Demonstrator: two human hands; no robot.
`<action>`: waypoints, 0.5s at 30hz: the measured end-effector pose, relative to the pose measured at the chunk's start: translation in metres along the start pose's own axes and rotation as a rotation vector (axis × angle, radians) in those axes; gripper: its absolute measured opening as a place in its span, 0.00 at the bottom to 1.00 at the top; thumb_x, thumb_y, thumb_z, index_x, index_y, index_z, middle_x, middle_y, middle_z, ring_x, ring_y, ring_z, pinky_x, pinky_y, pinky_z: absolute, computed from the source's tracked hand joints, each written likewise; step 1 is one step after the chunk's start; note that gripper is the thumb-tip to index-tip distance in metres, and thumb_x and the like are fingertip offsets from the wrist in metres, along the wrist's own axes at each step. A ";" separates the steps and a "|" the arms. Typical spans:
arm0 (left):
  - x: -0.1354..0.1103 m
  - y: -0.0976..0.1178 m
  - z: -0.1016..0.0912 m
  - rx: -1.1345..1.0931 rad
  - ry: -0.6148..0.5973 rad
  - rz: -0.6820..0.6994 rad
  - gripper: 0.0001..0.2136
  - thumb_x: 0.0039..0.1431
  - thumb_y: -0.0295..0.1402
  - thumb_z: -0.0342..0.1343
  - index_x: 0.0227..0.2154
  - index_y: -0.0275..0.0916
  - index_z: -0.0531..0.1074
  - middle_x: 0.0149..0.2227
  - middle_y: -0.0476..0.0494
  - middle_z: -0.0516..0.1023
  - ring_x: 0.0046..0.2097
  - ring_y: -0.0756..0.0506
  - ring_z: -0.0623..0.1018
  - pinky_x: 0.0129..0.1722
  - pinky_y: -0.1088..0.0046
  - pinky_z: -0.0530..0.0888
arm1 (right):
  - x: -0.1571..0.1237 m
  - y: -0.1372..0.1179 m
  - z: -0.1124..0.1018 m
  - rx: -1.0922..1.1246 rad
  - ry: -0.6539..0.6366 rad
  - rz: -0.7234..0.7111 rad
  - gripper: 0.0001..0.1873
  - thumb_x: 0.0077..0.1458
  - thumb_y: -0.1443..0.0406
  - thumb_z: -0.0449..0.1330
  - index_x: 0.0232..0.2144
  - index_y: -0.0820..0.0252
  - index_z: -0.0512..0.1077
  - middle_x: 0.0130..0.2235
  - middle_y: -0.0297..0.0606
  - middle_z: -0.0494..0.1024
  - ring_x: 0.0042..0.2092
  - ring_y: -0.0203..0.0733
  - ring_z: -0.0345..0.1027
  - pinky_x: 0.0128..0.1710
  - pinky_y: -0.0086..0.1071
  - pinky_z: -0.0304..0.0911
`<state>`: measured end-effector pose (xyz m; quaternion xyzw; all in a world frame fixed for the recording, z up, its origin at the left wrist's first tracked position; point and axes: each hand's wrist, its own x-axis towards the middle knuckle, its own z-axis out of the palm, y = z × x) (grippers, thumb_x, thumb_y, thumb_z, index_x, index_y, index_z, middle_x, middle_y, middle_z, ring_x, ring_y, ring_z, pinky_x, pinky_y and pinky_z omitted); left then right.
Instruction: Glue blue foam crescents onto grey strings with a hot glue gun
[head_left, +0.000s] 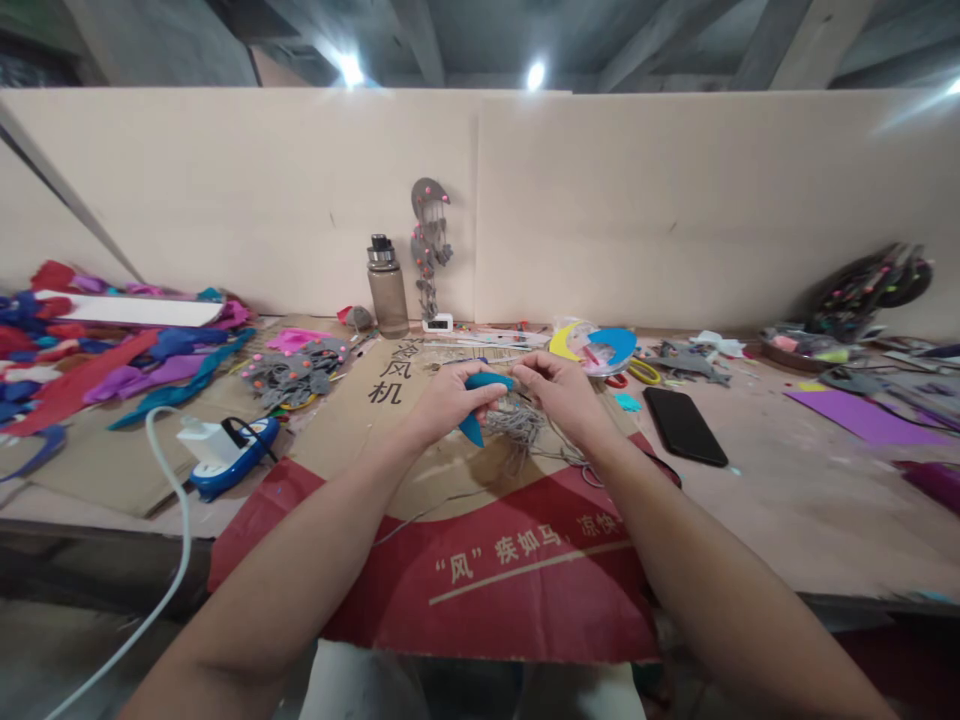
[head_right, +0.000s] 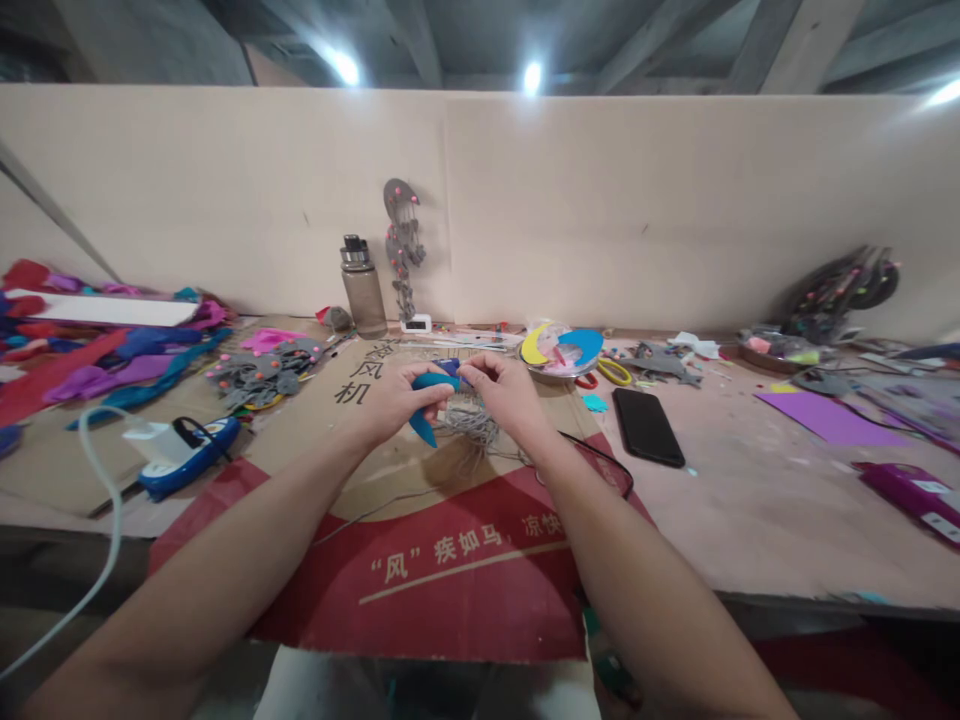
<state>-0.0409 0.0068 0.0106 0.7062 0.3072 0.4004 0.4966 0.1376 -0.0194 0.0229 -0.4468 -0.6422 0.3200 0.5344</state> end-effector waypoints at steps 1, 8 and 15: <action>0.000 0.000 0.000 -0.017 0.003 -0.005 0.13 0.52 0.41 0.61 0.32 0.37 0.71 0.24 0.51 0.73 0.22 0.54 0.70 0.24 0.77 0.70 | 0.000 0.001 0.001 0.097 -0.025 0.073 0.13 0.49 0.55 0.63 0.27 0.59 0.70 0.22 0.28 0.63 0.23 0.30 0.51 0.23 0.28 0.47; 0.002 -0.002 0.002 -0.116 0.026 -0.023 0.12 0.52 0.40 0.61 0.33 0.37 0.70 0.24 0.52 0.73 0.21 0.54 0.70 0.23 0.77 0.69 | -0.002 0.008 0.009 0.568 -0.213 0.395 0.20 0.36 0.57 0.71 0.24 0.60 0.65 0.22 0.27 0.61 0.22 0.26 0.48 0.19 0.24 0.35; 0.005 -0.008 0.004 -0.120 0.141 -0.030 0.11 0.52 0.39 0.60 0.30 0.37 0.68 0.25 0.51 0.72 0.21 0.54 0.70 0.22 0.77 0.70 | -0.005 0.011 0.020 0.576 -0.178 0.438 0.17 0.39 0.59 0.68 0.27 0.61 0.66 0.23 0.27 0.63 0.22 0.25 0.47 0.17 0.22 0.34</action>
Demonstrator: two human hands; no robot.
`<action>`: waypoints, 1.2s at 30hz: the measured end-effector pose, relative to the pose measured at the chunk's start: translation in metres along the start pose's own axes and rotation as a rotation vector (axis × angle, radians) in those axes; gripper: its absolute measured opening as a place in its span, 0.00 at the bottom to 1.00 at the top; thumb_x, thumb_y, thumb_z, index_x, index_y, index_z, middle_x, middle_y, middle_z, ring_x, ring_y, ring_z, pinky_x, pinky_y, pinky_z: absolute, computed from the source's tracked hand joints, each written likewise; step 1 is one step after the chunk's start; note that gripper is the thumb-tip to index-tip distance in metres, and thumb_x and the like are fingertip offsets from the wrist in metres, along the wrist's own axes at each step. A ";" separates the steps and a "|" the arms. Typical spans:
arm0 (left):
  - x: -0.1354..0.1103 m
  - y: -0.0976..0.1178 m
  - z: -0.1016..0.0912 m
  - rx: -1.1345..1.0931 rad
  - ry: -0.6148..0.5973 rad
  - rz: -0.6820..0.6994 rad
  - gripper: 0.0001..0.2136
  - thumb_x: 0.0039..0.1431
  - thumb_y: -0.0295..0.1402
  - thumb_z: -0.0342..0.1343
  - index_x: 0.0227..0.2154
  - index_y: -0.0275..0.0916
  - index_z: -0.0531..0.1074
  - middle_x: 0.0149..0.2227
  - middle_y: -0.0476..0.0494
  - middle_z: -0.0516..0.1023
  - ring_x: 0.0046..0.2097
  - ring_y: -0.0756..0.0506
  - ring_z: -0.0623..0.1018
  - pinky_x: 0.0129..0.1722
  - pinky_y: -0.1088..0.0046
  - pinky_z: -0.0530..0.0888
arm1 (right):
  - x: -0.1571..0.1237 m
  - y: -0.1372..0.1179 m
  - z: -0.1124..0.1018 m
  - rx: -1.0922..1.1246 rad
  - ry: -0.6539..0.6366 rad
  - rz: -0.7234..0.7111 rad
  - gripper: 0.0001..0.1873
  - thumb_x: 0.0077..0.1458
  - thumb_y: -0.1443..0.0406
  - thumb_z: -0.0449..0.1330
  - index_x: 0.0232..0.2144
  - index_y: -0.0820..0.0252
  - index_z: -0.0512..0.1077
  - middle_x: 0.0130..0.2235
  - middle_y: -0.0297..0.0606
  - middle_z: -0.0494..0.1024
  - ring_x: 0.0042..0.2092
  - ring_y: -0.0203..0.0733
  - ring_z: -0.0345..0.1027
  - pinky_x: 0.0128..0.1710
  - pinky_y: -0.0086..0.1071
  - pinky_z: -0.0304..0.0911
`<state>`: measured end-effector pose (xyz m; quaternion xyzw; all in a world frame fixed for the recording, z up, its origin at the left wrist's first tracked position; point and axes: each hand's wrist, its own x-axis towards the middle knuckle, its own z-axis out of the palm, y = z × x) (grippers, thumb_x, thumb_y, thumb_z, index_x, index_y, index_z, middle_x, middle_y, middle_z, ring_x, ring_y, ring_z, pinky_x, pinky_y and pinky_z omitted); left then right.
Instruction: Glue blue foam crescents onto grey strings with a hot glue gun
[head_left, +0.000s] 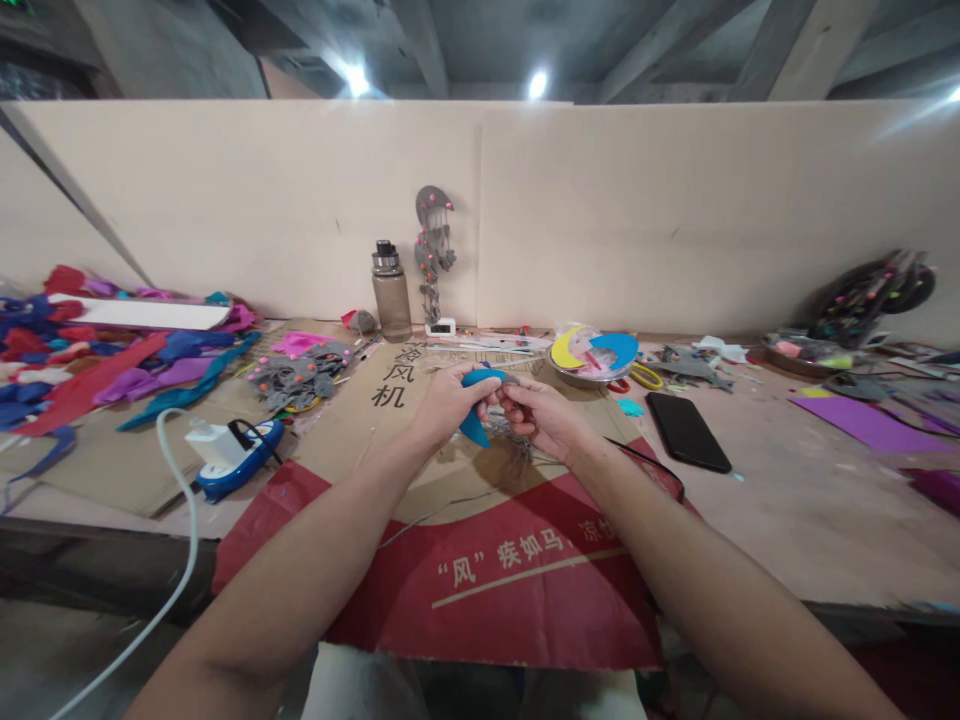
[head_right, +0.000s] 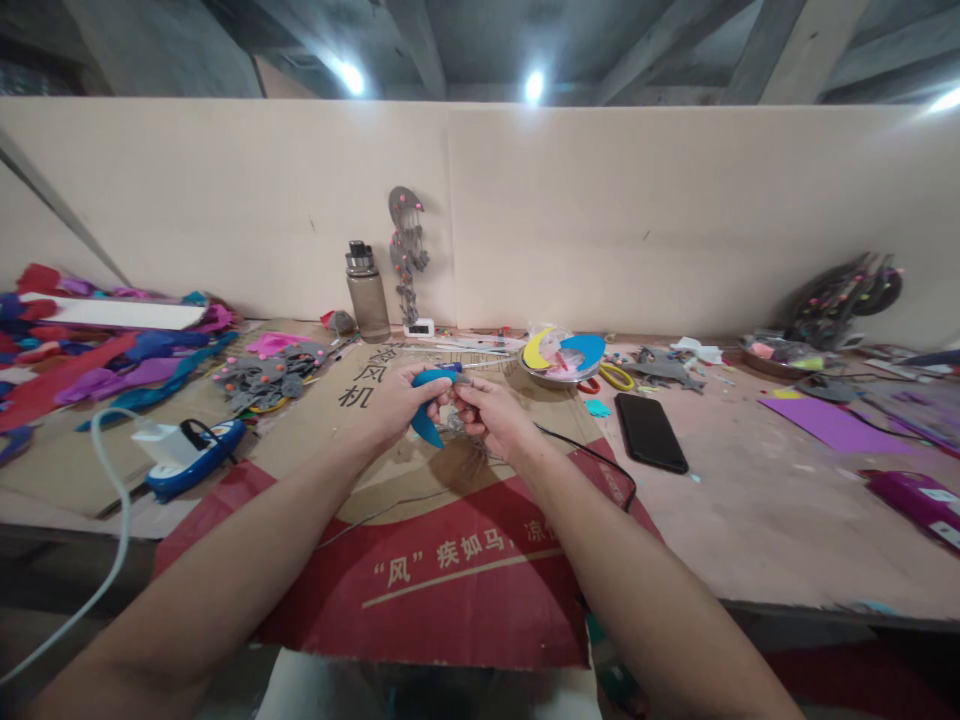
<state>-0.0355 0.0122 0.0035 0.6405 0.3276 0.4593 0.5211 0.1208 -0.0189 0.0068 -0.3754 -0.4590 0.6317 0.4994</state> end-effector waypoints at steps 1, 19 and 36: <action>0.000 0.000 0.000 0.008 0.019 0.000 0.11 0.52 0.39 0.60 0.29 0.37 0.68 0.25 0.51 0.72 0.21 0.54 0.70 0.22 0.77 0.70 | 0.000 0.001 0.002 -0.017 0.010 -0.009 0.17 0.40 0.57 0.68 0.26 0.61 0.66 0.23 0.27 0.62 0.22 0.26 0.47 0.17 0.22 0.34; -0.005 0.009 0.002 0.276 0.184 0.037 0.08 0.53 0.36 0.56 0.25 0.38 0.67 0.18 0.52 0.70 0.19 0.53 0.70 0.20 0.78 0.67 | -0.012 0.003 0.008 -1.047 0.226 -0.544 0.08 0.57 0.66 0.55 0.31 0.60 0.74 0.31 0.36 0.77 0.34 0.38 0.67 0.37 0.31 0.57; -0.009 0.015 0.001 0.445 -0.092 0.111 0.09 0.54 0.38 0.56 0.29 0.37 0.72 0.20 0.52 0.70 0.21 0.54 0.69 0.22 0.79 0.67 | -0.011 -0.019 -0.010 -1.087 0.348 -0.789 0.07 0.57 0.65 0.55 0.29 0.59 0.71 0.32 0.39 0.74 0.36 0.40 0.65 0.40 0.35 0.59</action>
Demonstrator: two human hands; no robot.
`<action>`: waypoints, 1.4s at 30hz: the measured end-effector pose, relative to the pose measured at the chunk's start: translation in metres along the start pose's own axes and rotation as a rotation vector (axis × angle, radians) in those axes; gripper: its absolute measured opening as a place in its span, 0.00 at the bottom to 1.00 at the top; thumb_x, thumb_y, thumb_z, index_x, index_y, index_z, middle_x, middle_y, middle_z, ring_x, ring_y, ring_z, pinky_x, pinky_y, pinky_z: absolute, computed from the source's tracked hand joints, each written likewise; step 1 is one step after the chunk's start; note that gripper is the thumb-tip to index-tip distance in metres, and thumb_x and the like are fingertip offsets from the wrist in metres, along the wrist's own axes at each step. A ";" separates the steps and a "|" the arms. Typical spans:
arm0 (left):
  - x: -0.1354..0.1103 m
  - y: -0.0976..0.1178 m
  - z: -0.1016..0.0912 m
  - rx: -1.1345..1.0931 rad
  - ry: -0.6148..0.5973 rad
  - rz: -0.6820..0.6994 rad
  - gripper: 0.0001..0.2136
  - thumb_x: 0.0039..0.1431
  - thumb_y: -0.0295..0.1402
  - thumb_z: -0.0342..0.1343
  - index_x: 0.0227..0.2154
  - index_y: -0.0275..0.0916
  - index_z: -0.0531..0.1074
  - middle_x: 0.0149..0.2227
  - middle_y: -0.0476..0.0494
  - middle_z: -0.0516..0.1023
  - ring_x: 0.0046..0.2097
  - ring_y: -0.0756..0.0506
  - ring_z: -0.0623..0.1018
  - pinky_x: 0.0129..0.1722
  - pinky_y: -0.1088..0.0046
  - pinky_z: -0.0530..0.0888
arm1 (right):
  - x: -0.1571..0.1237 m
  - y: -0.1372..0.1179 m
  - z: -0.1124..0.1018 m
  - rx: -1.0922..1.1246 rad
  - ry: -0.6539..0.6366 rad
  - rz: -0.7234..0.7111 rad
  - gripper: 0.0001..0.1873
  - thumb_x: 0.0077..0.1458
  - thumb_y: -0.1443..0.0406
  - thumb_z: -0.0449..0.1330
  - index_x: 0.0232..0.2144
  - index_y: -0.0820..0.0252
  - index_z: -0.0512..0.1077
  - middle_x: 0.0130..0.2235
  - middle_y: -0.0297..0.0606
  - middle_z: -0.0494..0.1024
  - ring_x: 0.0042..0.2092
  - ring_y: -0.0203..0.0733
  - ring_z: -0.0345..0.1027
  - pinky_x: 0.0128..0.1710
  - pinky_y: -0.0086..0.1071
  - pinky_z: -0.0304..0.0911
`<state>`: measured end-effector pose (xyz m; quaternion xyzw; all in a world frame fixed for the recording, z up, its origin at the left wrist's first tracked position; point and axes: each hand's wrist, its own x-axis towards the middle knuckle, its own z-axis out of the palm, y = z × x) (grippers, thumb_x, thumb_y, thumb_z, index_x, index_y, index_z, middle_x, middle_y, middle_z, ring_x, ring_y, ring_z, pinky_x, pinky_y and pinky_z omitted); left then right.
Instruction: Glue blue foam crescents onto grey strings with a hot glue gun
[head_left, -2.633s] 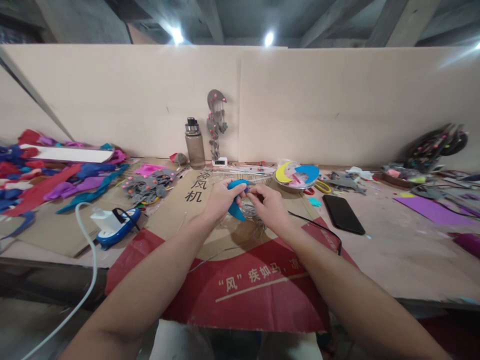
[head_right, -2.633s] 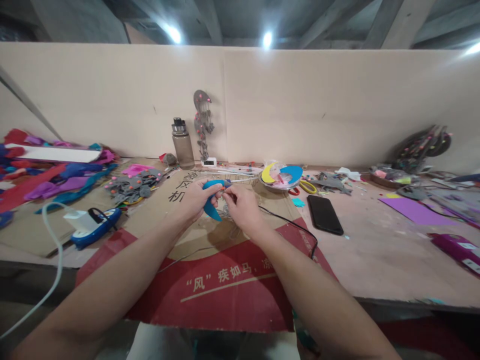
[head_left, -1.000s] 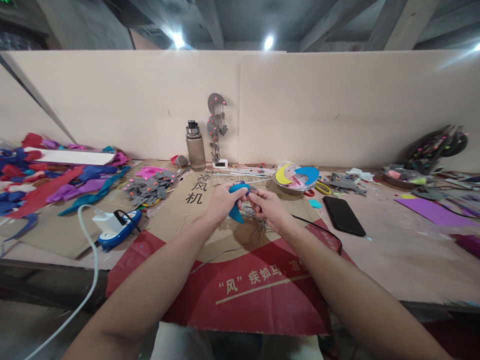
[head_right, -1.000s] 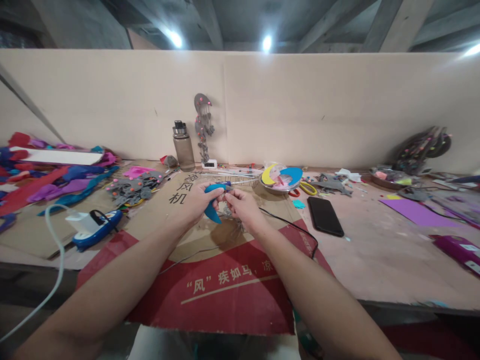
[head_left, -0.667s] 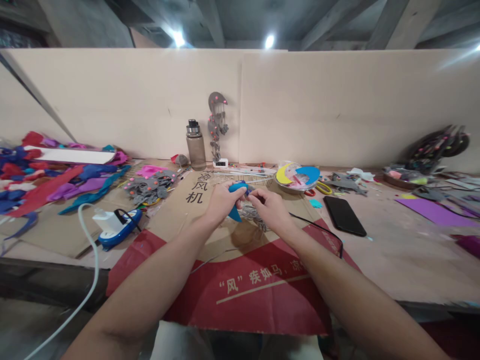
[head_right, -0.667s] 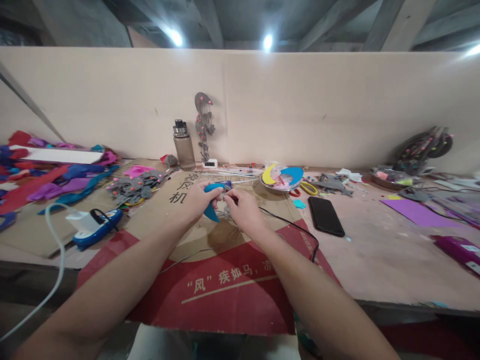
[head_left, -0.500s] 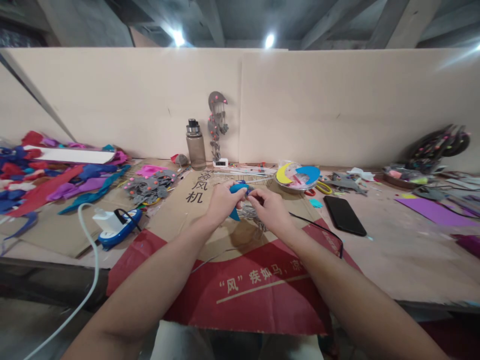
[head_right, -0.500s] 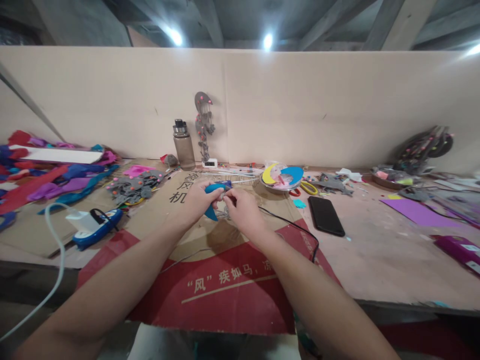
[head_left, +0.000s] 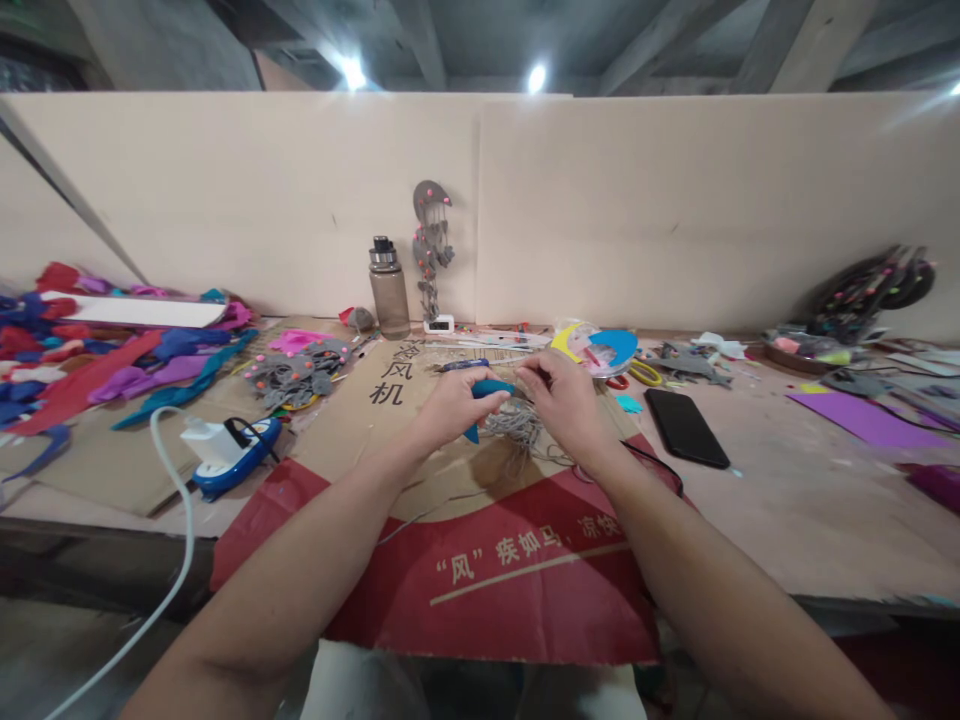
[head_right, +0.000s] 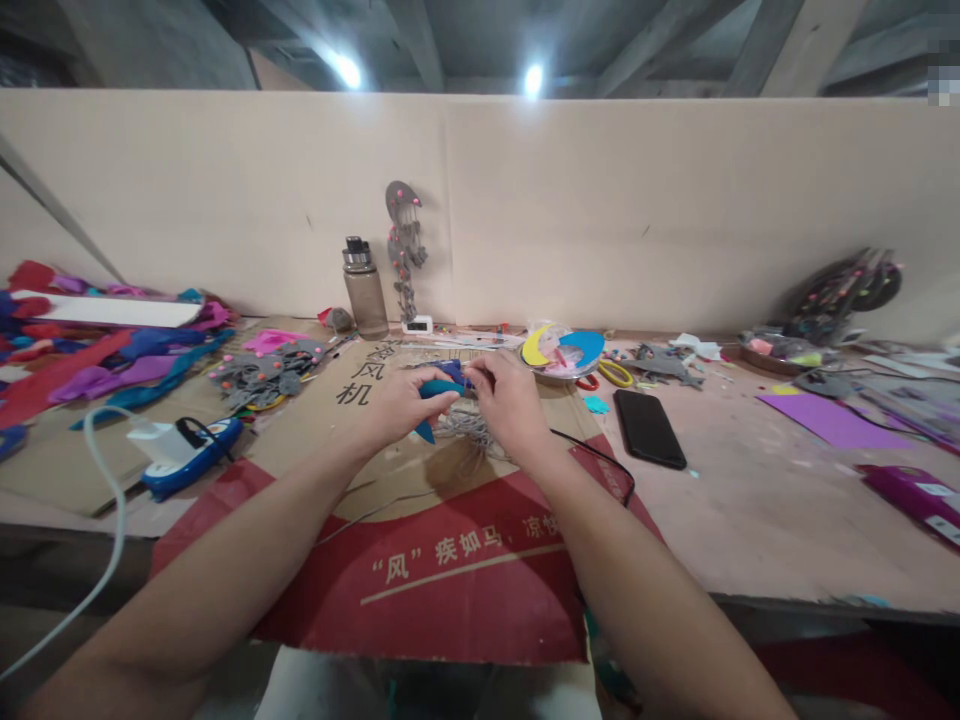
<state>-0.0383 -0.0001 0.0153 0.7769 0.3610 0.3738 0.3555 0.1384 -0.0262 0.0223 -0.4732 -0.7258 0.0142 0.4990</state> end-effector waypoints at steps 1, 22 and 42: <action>0.000 0.000 -0.001 -0.030 -0.016 0.004 0.10 0.54 0.39 0.57 0.30 0.37 0.72 0.20 0.52 0.70 0.21 0.54 0.69 0.22 0.79 0.68 | 0.001 0.001 0.000 0.060 -0.009 0.052 0.07 0.57 0.64 0.56 0.29 0.60 0.71 0.31 0.38 0.74 0.35 0.39 0.65 0.39 0.34 0.59; 0.006 -0.015 0.009 -0.454 0.166 -0.124 0.10 0.53 0.38 0.59 0.29 0.37 0.67 0.24 0.52 0.72 0.20 0.55 0.69 0.21 0.78 0.69 | -0.012 -0.001 0.029 0.565 -0.201 0.461 0.09 0.50 0.59 0.59 0.26 0.59 0.68 0.25 0.31 0.69 0.26 0.32 0.56 0.25 0.28 0.51; 0.000 0.001 0.002 0.049 0.168 -0.031 0.07 0.53 0.35 0.55 0.29 0.37 0.72 0.19 0.53 0.70 0.21 0.53 0.69 0.22 0.79 0.66 | -0.009 -0.013 0.002 -0.248 -0.040 -0.127 0.10 0.62 0.65 0.52 0.32 0.59 0.72 0.36 0.43 0.74 0.40 0.43 0.67 0.40 0.34 0.60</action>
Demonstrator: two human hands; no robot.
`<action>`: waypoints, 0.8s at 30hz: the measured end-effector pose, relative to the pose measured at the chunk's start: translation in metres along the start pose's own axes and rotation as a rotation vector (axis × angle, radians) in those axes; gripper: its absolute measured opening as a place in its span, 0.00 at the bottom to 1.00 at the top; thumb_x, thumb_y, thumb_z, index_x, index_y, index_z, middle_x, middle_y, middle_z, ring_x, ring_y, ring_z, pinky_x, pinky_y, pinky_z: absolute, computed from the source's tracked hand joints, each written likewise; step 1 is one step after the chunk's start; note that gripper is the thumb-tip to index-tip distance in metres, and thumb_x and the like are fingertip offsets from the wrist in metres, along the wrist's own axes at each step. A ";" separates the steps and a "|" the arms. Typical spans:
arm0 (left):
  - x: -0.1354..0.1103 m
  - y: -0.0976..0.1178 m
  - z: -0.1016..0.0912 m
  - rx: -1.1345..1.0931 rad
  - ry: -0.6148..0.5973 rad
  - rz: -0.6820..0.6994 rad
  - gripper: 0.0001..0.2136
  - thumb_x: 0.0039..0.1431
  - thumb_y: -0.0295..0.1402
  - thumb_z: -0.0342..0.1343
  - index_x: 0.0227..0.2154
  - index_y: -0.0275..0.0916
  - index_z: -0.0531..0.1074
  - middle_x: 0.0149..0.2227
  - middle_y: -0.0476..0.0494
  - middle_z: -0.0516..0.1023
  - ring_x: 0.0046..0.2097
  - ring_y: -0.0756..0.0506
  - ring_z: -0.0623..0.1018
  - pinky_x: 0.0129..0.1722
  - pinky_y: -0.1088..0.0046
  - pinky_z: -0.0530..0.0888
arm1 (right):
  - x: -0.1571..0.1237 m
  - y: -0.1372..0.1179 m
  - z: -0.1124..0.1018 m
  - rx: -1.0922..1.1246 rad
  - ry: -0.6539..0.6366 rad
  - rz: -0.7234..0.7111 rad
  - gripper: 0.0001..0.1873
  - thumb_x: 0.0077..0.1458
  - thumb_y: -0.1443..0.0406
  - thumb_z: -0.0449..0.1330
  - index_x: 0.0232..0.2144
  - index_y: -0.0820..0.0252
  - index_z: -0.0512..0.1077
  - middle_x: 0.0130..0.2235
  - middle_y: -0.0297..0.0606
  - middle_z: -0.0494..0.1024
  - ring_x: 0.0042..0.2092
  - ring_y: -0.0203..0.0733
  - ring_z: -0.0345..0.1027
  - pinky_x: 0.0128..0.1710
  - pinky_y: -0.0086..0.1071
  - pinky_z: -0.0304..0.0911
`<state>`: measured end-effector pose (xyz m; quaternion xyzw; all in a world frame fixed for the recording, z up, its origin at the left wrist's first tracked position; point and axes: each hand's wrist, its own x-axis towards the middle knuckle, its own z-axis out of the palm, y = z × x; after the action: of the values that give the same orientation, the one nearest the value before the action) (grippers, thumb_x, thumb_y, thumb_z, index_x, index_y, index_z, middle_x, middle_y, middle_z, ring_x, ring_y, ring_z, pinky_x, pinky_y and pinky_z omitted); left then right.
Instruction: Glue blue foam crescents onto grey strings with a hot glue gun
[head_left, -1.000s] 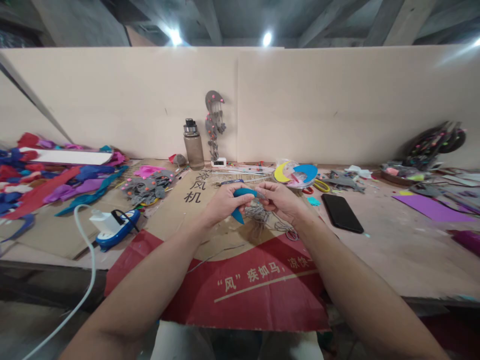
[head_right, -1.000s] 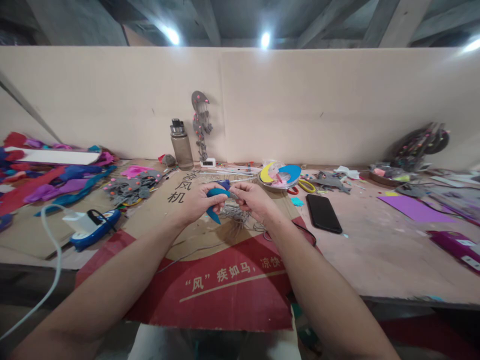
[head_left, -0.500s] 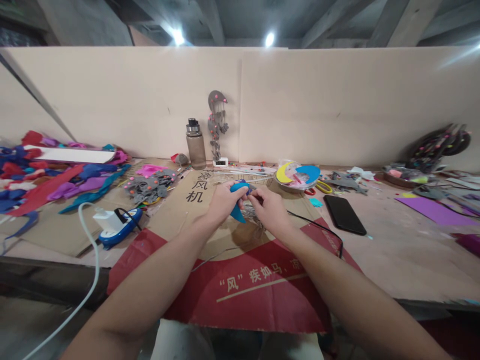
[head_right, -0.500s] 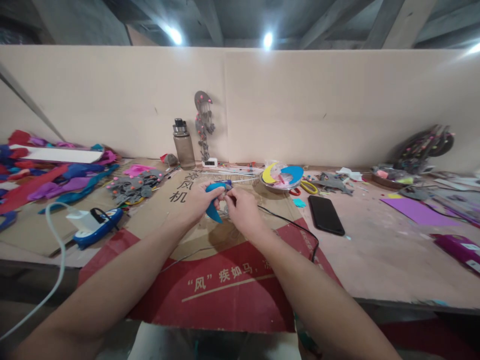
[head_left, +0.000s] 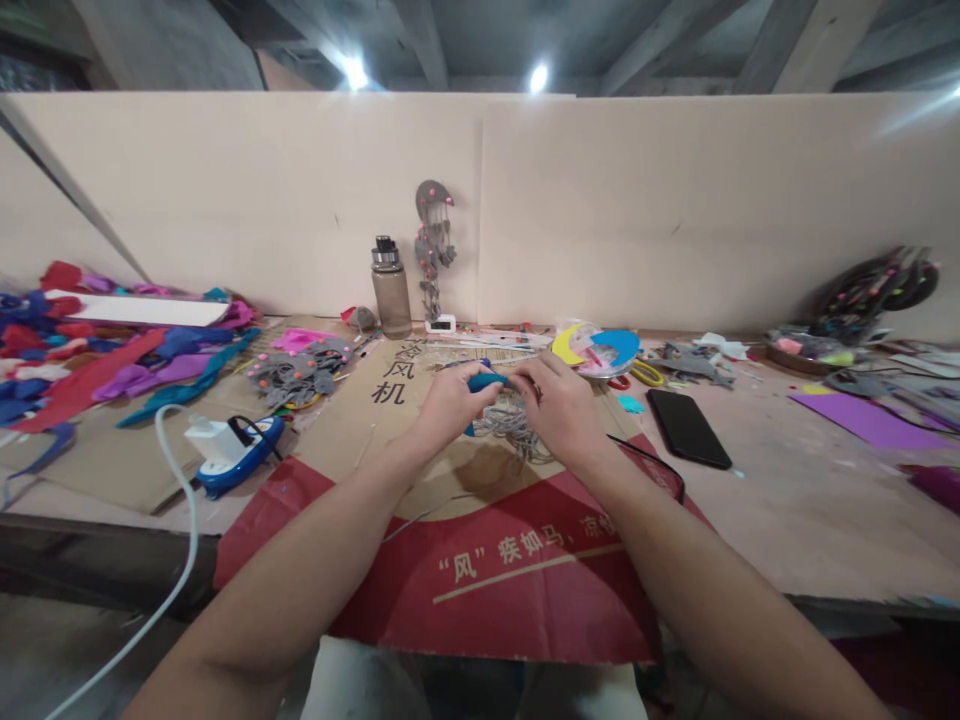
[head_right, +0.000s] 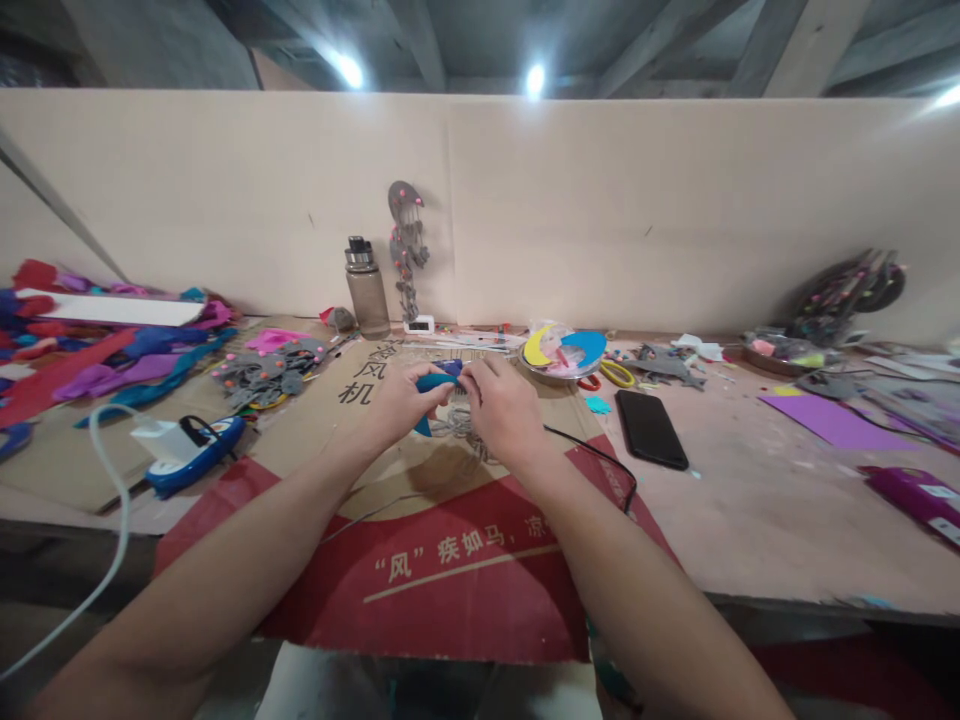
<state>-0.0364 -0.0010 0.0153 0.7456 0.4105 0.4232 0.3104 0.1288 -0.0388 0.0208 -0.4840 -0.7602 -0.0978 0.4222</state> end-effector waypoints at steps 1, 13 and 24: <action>0.000 0.000 -0.001 -0.009 -0.028 0.002 0.07 0.53 0.35 0.55 0.29 0.37 0.72 0.20 0.53 0.70 0.21 0.54 0.69 0.22 0.79 0.66 | 0.001 0.002 -0.002 0.032 0.002 0.000 0.10 0.62 0.65 0.52 0.32 0.59 0.72 0.36 0.42 0.74 0.39 0.42 0.66 0.40 0.34 0.60; 0.004 -0.013 -0.005 -0.367 -0.279 -0.028 0.12 0.53 0.41 0.60 0.32 0.36 0.72 0.25 0.50 0.74 0.23 0.55 0.70 0.25 0.78 0.70 | 0.009 0.016 0.004 1.036 -0.302 0.636 0.17 0.45 0.53 0.66 0.26 0.60 0.69 0.22 0.26 0.60 0.22 0.27 0.45 0.21 0.26 0.39; 0.005 -0.009 0.001 -0.483 -0.085 -0.134 0.10 0.52 0.38 0.61 0.28 0.38 0.67 0.25 0.52 0.74 0.21 0.55 0.70 0.22 0.78 0.69 | 0.000 0.006 0.026 1.243 -0.225 0.742 0.17 0.41 0.57 0.68 0.24 0.59 0.66 0.22 0.27 0.64 0.22 0.28 0.48 0.20 0.25 0.39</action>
<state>-0.0375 0.0076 0.0094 0.6382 0.3327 0.4559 0.5237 0.1191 -0.0212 0.0035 -0.3879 -0.5001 0.5515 0.5435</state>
